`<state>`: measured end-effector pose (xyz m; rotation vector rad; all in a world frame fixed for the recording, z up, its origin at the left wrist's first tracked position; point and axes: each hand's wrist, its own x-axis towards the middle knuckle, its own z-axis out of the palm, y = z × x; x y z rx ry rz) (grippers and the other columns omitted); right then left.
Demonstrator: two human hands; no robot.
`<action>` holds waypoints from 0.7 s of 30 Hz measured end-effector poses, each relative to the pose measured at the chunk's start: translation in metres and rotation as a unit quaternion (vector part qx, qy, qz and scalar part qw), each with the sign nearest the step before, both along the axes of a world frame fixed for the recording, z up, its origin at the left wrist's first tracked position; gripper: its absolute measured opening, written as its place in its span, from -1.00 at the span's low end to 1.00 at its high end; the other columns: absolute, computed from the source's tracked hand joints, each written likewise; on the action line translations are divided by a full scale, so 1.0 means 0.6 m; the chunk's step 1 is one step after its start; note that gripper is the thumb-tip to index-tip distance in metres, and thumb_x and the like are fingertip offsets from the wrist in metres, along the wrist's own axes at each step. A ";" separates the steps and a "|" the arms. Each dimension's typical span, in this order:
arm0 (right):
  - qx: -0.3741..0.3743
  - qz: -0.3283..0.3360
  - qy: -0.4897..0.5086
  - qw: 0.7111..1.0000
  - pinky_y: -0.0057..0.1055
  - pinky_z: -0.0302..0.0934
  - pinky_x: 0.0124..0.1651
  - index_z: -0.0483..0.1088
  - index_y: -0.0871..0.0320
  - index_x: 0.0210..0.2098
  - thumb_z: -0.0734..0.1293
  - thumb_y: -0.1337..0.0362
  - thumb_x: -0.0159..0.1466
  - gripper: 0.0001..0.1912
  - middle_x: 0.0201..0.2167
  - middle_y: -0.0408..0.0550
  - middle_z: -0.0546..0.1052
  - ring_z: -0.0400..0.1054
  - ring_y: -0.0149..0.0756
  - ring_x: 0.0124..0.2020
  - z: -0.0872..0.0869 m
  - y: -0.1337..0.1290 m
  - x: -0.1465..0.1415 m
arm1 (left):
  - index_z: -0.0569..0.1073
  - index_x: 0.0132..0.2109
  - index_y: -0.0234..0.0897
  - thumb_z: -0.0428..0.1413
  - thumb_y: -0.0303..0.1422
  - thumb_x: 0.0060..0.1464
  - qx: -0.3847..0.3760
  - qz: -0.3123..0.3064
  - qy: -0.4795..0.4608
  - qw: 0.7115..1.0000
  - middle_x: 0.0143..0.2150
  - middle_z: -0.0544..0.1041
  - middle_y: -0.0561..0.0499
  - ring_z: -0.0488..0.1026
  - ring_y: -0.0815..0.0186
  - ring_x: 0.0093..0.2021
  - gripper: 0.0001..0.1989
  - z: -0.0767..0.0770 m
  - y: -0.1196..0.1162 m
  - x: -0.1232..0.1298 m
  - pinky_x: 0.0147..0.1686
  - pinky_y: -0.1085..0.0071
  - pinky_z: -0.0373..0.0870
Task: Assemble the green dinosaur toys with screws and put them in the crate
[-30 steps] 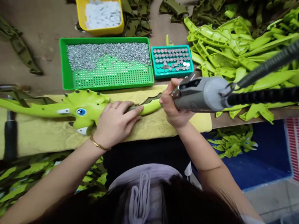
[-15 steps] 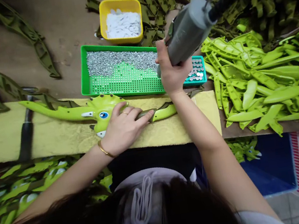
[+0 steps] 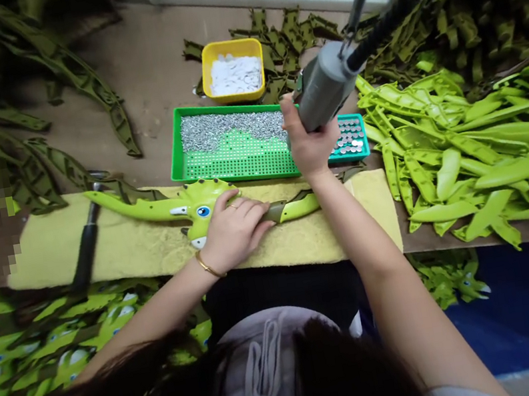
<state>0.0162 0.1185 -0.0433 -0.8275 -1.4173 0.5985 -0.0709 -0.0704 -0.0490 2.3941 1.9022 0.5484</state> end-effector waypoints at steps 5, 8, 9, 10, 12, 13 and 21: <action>0.049 0.082 0.142 0.985 -0.50 0.13 -0.59 0.40 -0.14 -0.10 0.29 -0.02 0.26 -0.74 -0.33 -0.23 0.43 0.24 -0.57 -0.64 0.066 -0.069 0.051 | 0.52 -0.10 -0.31 0.05 -0.27 0.22 -0.018 0.003 -0.025 1.000 -0.24 0.61 -0.06 0.49 0.19 -0.18 -0.75 0.002 0.005 -0.001 0.13 0.07 0.23; 0.006 0.123 0.091 0.988 -0.50 0.11 -0.63 0.38 -0.22 -0.06 0.27 -0.04 0.26 -0.73 -0.33 -0.24 0.41 0.19 -0.57 -0.66 0.076 -0.137 0.085 | 0.53 -0.11 -0.31 0.05 -0.27 0.22 -0.029 0.005 -0.031 0.999 -0.25 0.61 -0.06 0.48 0.19 -0.18 -0.75 0.002 0.006 -0.002 0.13 0.06 0.22; -0.005 0.127 0.060 0.990 -0.49 0.13 -0.63 0.36 -0.23 -0.04 0.27 -0.07 0.26 -0.70 -0.34 -0.23 0.41 0.18 -0.56 -0.66 0.073 -0.156 0.093 | 0.53 -0.12 -0.32 0.05 -0.27 0.22 -0.030 0.006 -0.032 0.999 -0.25 0.61 -0.06 0.48 0.19 -0.18 -0.76 0.001 0.006 -0.002 0.13 0.06 0.22; -0.008 0.130 0.037 0.991 -0.48 0.15 -0.63 0.33 -0.23 -0.02 0.26 -0.10 0.25 -0.66 -0.34 -0.22 0.40 0.18 -0.54 -0.66 0.067 -0.171 0.099 | 0.53 -0.12 -0.32 0.05 -0.27 0.22 -0.029 0.006 -0.033 0.999 -0.25 0.60 -0.06 0.48 0.19 -0.18 -0.76 0.000 0.006 -0.002 0.13 0.05 0.22; -0.009 0.139 0.030 0.990 -0.47 0.18 -0.62 0.31 -0.24 0.00 0.28 -0.11 0.23 -0.63 -0.33 -0.22 0.40 0.18 -0.53 -0.65 0.054 -0.189 0.103 | 0.52 -0.12 -0.33 0.04 -0.27 0.22 -0.026 0.006 -0.031 0.999 -0.25 0.60 -0.06 0.48 0.19 -0.18 -0.75 -0.001 0.006 -0.002 0.12 0.04 0.22; -0.013 0.149 0.043 0.988 -0.47 0.19 -0.62 0.33 -0.24 0.00 0.30 -0.09 0.23 -0.64 -0.33 -0.22 0.39 0.19 -0.53 -0.64 0.047 -0.192 0.102 | 0.52 -0.11 -0.33 0.03 -0.27 0.23 -0.023 0.007 -0.028 0.999 -0.25 0.60 -0.05 0.48 0.19 -0.18 -0.74 -0.001 0.007 -0.001 0.12 0.03 0.23; -0.001 0.225 0.015 0.974 -0.47 0.29 -0.56 0.28 -0.20 0.01 0.35 -0.04 0.20 -0.59 -0.47 -0.31 0.33 0.26 -0.51 -0.63 0.012 -0.193 0.104 | 0.52 -0.15 -0.31 0.08 -0.26 0.20 0.009 0.001 0.017 1.000 -0.28 0.60 -0.02 0.49 0.20 -0.20 -0.77 -0.004 0.007 -0.001 0.10 0.10 0.28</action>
